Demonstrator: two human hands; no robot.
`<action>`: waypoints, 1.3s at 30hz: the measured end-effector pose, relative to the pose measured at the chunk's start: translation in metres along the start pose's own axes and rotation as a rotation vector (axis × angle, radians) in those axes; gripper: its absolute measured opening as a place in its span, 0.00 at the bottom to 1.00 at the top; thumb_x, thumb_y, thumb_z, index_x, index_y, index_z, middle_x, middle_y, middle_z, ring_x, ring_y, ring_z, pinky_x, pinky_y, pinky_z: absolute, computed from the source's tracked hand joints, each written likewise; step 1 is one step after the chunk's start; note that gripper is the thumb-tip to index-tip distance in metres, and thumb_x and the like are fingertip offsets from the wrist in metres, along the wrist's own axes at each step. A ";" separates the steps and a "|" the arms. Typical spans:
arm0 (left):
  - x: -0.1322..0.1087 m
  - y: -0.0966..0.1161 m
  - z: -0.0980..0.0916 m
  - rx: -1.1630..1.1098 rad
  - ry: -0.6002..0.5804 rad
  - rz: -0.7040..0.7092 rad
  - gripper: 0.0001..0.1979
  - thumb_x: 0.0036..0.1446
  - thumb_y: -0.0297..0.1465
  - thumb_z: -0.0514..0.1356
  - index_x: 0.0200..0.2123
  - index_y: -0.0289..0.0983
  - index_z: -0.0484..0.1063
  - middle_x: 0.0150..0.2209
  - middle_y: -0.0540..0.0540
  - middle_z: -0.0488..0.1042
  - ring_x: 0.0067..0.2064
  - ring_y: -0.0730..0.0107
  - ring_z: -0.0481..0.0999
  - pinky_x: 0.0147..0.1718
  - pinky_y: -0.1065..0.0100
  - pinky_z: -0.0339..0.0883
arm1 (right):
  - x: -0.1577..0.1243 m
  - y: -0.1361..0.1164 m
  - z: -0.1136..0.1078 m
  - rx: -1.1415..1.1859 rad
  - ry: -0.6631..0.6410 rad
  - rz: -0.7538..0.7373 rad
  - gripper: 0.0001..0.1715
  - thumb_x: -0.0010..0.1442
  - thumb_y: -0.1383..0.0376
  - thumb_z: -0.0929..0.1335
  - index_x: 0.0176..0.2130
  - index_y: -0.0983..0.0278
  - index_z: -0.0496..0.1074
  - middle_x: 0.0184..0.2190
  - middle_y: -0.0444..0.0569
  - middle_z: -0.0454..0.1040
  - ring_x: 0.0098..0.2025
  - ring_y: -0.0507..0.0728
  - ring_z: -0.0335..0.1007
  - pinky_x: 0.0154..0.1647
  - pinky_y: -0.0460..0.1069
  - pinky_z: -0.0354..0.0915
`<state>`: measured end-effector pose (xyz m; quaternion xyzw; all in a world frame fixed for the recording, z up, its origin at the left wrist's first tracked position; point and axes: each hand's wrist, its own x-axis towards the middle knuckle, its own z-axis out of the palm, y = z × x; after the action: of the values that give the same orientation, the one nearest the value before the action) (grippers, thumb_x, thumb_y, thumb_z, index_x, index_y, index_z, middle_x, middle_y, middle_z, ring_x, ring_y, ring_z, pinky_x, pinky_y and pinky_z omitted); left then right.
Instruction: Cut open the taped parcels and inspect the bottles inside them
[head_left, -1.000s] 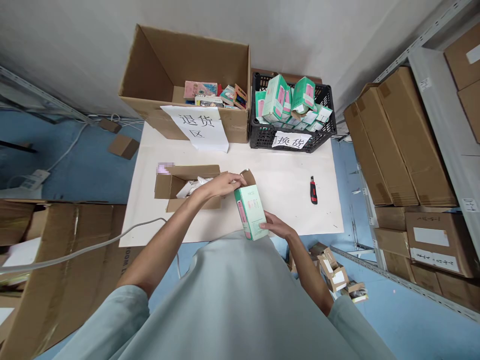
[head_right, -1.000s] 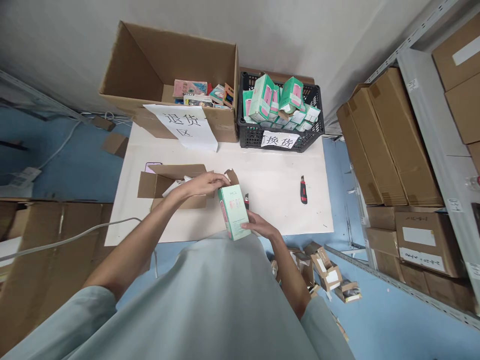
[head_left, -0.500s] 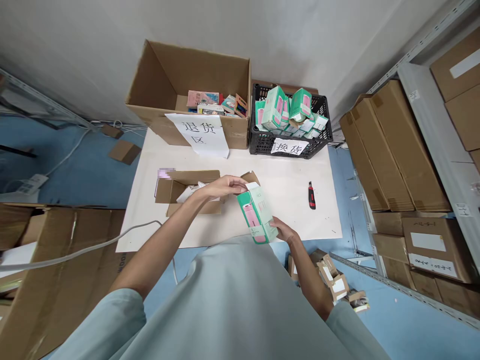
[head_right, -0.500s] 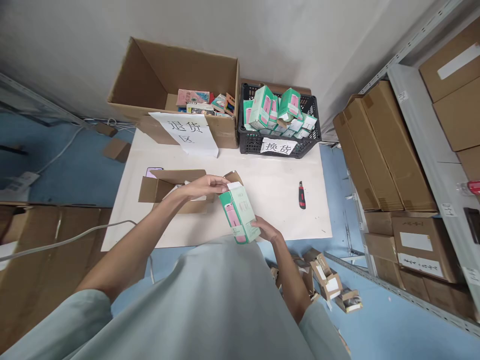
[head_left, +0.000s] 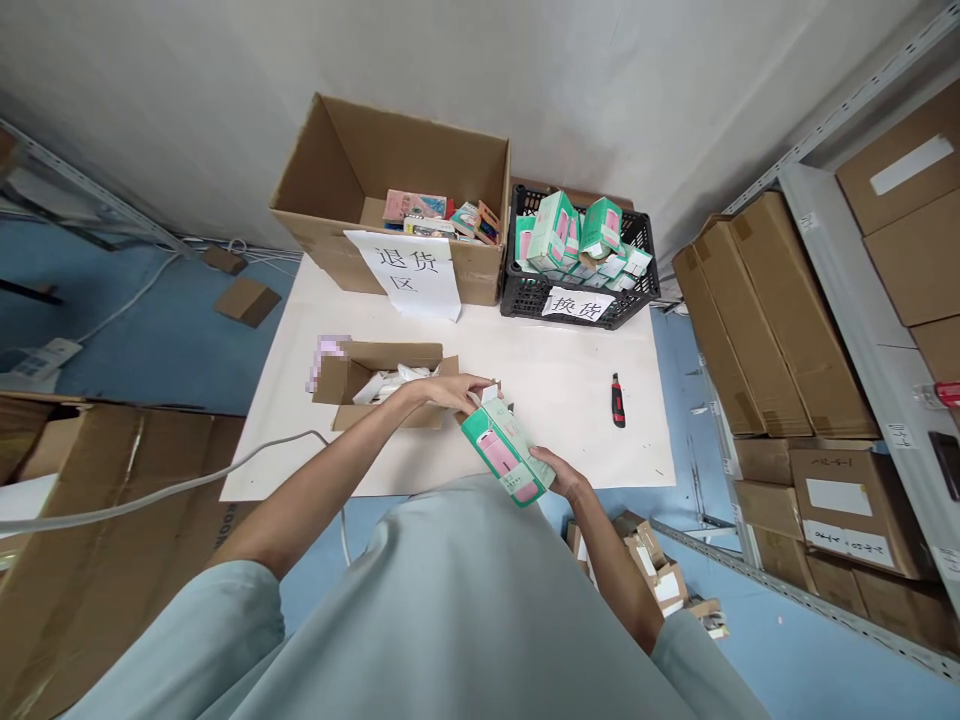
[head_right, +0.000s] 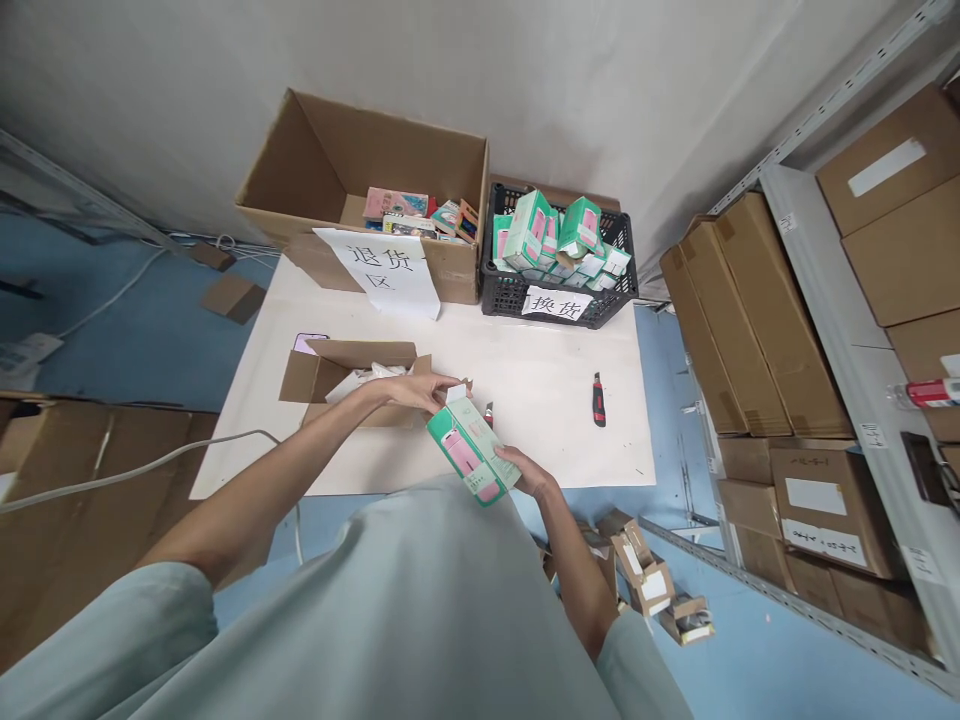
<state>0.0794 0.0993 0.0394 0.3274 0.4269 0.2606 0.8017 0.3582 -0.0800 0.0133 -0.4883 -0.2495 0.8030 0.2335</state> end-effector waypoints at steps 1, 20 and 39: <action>0.001 0.001 0.000 0.099 -0.025 -0.044 0.25 0.41 0.28 0.80 0.46 0.41 0.85 0.32 0.48 0.83 0.29 0.56 0.85 0.28 0.67 0.76 | -0.001 -0.001 0.002 -0.001 0.012 0.004 0.42 0.51 0.30 0.79 0.54 0.52 0.84 0.51 0.56 0.89 0.57 0.73 0.85 0.55 0.64 0.78; -0.006 0.086 -0.028 0.177 0.230 0.289 0.33 0.34 0.33 0.84 0.47 0.38 0.82 0.49 0.44 0.82 0.50 0.57 0.83 0.53 0.56 0.81 | -0.020 0.015 -0.051 -0.056 0.185 -0.077 0.49 0.43 0.30 0.81 0.58 0.47 0.83 0.53 0.55 0.88 0.65 0.78 0.80 0.59 0.69 0.79; -0.022 0.070 -0.010 0.258 0.275 0.250 0.30 0.32 0.40 0.85 0.42 0.37 0.87 0.42 0.43 0.85 0.45 0.58 0.82 0.45 0.62 0.75 | 0.034 -0.008 0.029 -0.537 0.642 -0.592 0.51 0.66 0.41 0.76 0.76 0.59 0.66 0.72 0.63 0.74 0.75 0.68 0.69 0.75 0.64 0.68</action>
<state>0.0498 0.1324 0.0989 0.4387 0.5183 0.3433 0.6489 0.3194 -0.0582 0.0068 -0.6616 -0.4901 0.4197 0.3820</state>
